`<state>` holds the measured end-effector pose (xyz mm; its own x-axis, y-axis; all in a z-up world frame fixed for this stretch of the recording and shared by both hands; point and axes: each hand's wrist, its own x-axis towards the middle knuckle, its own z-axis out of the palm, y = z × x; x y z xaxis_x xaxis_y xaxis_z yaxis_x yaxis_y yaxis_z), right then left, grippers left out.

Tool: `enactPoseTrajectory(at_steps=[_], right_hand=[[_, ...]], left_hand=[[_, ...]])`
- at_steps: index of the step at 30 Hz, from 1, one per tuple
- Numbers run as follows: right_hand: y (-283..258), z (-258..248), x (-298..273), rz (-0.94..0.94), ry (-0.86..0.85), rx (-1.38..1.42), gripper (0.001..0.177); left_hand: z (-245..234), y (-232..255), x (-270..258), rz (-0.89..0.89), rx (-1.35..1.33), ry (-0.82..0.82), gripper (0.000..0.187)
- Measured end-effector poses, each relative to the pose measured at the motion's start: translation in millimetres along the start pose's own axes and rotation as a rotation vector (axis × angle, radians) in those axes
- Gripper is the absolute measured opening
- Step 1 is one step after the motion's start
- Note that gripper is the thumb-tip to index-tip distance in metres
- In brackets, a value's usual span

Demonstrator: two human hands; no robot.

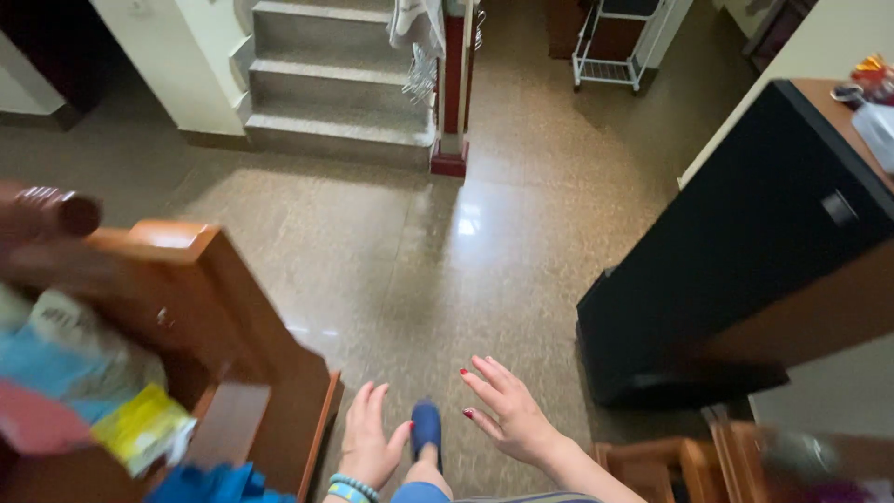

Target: Sorting small food items from a plate into a bowl by hand

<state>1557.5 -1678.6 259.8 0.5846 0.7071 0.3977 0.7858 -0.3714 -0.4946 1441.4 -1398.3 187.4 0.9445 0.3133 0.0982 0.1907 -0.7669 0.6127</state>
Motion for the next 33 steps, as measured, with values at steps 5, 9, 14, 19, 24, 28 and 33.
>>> enactPoseTrajectory(at_steps=[5, 9, 14, 19, 24, 28, 33], right_hand=[[95.9, -6.1, 86.3, 0.054, 0.015, -0.004, 0.059], [164.2, -31.6, 162.6, 0.101, 0.004, -0.005, 0.063], [258.0, -78.4, 235.5, 0.171, 0.095, -0.075, 0.064], [374.6, -97.5, 261.2, 0.321, 0.150, -0.060, 0.064], [494.7, -129.2, 314.1, 0.396, 0.128, 0.025, 0.061], [585.8, -177.1, 364.1, 0.362, 0.128, 0.025, 0.061], [688.7, -239.0, 412.8, 0.399, 0.077, 0.043, 0.061]], left_hand=[[28.3, -26.8, 149.0, 0.009, 0.048, -0.085, 0.083], [63.0, -7.5, 289.0, 0.105, 0.007, -0.042, 0.087], [102.5, 84.5, 444.6, 0.469, -0.070, -0.101, 0.094], [148.9, 175.4, 566.1, 0.588, -0.139, -0.223, 0.089], [208.5, 227.6, 683.4, 0.650, -0.158, -0.237, 0.090], [266.4, 251.2, 774.4, 0.634, -0.144, -0.247, 0.094], [336.8, 257.7, 870.1, 0.597, -0.146, -0.155, 0.095]])
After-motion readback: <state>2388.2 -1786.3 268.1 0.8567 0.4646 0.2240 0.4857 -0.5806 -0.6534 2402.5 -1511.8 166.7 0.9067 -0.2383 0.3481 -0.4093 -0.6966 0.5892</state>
